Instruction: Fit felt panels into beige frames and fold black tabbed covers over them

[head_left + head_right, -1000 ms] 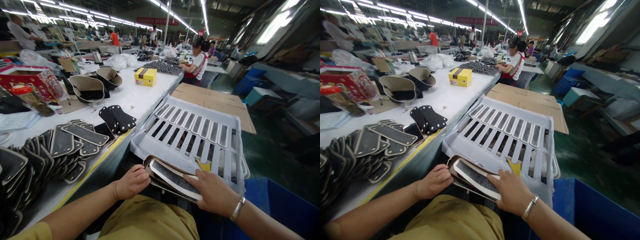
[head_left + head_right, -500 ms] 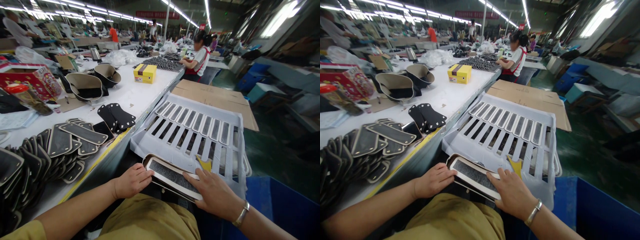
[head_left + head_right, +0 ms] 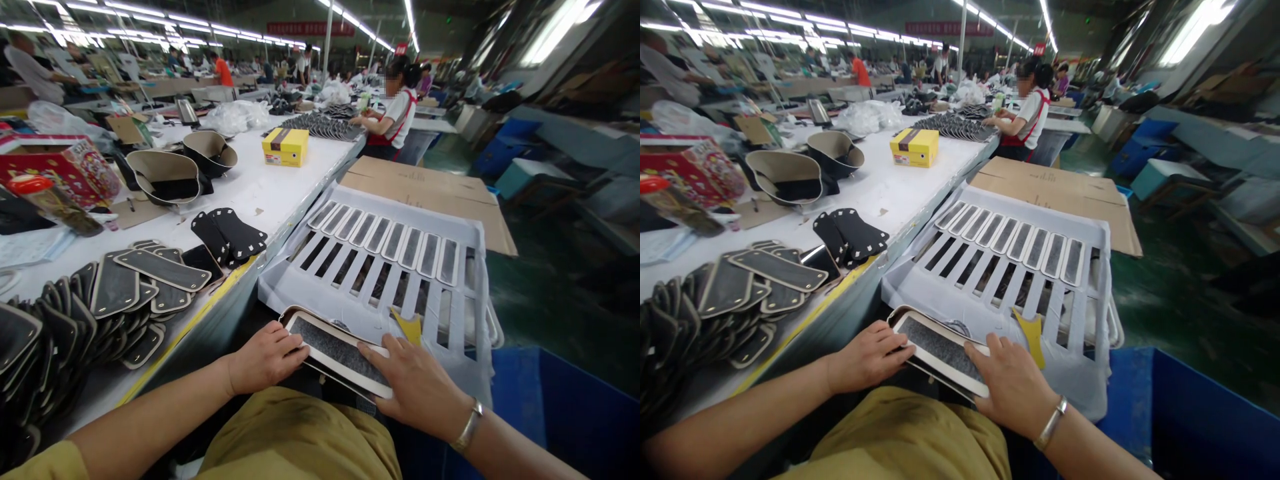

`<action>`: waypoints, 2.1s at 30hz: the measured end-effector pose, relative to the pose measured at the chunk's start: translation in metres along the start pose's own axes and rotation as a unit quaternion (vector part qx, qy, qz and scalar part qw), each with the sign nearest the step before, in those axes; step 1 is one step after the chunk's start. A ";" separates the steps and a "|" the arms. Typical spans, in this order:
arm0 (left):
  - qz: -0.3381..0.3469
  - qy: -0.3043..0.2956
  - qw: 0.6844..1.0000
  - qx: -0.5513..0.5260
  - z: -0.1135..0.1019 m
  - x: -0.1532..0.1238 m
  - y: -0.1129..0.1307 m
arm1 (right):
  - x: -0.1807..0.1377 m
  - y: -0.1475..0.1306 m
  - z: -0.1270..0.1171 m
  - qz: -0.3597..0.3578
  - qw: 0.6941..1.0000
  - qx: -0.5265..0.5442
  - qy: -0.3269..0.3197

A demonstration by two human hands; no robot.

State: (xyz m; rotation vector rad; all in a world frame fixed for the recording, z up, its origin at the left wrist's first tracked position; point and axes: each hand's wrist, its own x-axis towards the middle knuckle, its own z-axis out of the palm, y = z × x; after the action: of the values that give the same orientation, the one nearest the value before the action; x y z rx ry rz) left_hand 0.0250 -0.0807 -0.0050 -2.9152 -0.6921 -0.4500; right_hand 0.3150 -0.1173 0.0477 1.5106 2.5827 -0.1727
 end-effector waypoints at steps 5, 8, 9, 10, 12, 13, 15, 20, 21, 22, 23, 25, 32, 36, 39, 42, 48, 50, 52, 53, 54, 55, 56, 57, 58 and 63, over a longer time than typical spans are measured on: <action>-0.019 0.004 1.000 0.002 -0.001 -0.004 -0.004 | 0.011 0.002 -0.011 0.001 1.000 0.009 -0.008; -0.009 -0.006 1.000 0.000 0.001 -0.008 -0.005 | 0.013 0.001 -0.011 0.004 1.000 -0.019 -0.005; -0.003 -0.005 1.000 -0.003 0.001 -0.008 -0.005 | 0.012 0.000 -0.010 0.004 1.000 -0.031 -0.002; 0.005 0.002 1.000 -0.007 0.001 -0.009 -0.006 | 0.012 -0.002 -0.009 0.004 0.999 -0.044 0.002; 0.023 0.018 0.999 -0.017 0.000 -0.010 -0.006 | 0.009 -0.007 -0.007 0.001 0.998 -0.069 0.006; 0.035 0.023 0.999 -0.021 0.000 -0.011 -0.006 | 0.008 -0.011 -0.005 0.000 0.997 -0.079 0.007; 0.054 0.022 0.998 -0.025 -0.002 -0.011 -0.008 | 0.005 -0.017 -0.003 -0.001 0.995 -0.097 0.004; 0.055 -0.024 0.997 -0.044 -0.008 -0.009 -0.011 | 0.008 -0.027 -0.005 0.001 0.993 -0.113 -0.013; 0.050 -0.036 0.997 -0.048 -0.010 -0.008 -0.011 | 0.009 -0.027 -0.006 0.002 0.993 -0.114 -0.016; 0.043 -0.049 0.997 -0.050 -0.011 -0.007 -0.010 | 0.011 -0.027 -0.007 0.003 0.993 -0.115 -0.019; 0.035 -0.060 0.996 -0.051 -0.012 -0.006 -0.010 | 0.012 -0.027 -0.009 0.003 0.993 -0.114 -0.022; 0.021 -0.081 0.995 -0.049 -0.014 -0.003 -0.009 | 0.013 -0.028 -0.011 0.001 0.994 -0.109 -0.026; 0.027 -0.164 0.983 -0.080 -0.018 0.019 -0.021 | 0.012 -0.029 -0.013 0.008 0.995 -0.091 -0.040; 0.055 -0.206 0.973 -0.087 -0.023 0.030 -0.026 | 0.006 -0.028 -0.004 0.024 0.996 -0.078 -0.018; 0.068 -0.228 0.966 -0.101 -0.030 0.035 -0.031 | 0.002 -0.029 0.001 0.034 0.997 -0.074 -0.009; 0.034 -0.236 0.960 -0.147 -0.034 0.048 -0.035 | 0.001 -0.031 0.001 0.035 0.997 -0.070 -0.009; 0.008 -0.200 0.975 -0.091 -0.009 0.109 -0.021 | 0.004 -0.033 -0.004 0.043 0.996 -0.074 -0.013; 0.021 -0.237 0.966 -0.105 0.005 0.127 -0.019 | 0.004 -0.033 -0.005 0.041 0.996 -0.076 -0.022; 0.007 -0.251 0.961 -0.120 0.017 0.141 -0.023 | 0.005 -0.032 -0.006 0.032 0.996 -0.075 -0.029; -0.004 -0.248 0.961 -0.126 0.021 0.145 -0.026 | 0.006 -0.032 -0.006 0.029 0.996 -0.075 -0.032; -0.015 -0.245 0.960 -0.133 0.023 0.149 -0.030 | 0.007 -0.031 -0.006 0.026 0.996 -0.074 -0.036; -0.025 -0.245 0.959 -0.142 0.023 0.151 -0.034 | 0.009 -0.030 -0.006 0.023 0.996 -0.072 -0.041; -0.030 -0.246 0.957 -0.154 0.022 0.153 -0.037 | 0.011 -0.028 -0.007 0.021 0.996 -0.068 -0.048; -0.031 -0.249 0.953 -0.167 0.018 0.154 -0.039 | 0.014 -0.026 -0.007 0.019 0.996 -0.063 -0.055; -0.031 -0.252 0.950 -0.180 0.013 0.154 -0.040 | 0.016 -0.023 -0.008 0.016 0.996 -0.057 -0.062; -0.002 -0.142 0.953 -0.269 -0.013 0.126 -0.021 | 0.024 -0.010 -0.010 0.024 0.997 -0.035 -0.071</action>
State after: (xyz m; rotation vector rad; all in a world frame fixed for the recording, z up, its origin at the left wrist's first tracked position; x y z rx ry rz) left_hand 0.1197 -0.0109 0.0476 -3.5451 -0.6995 -0.2460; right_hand 0.2936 -0.1000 0.0534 1.4773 2.4145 -0.1751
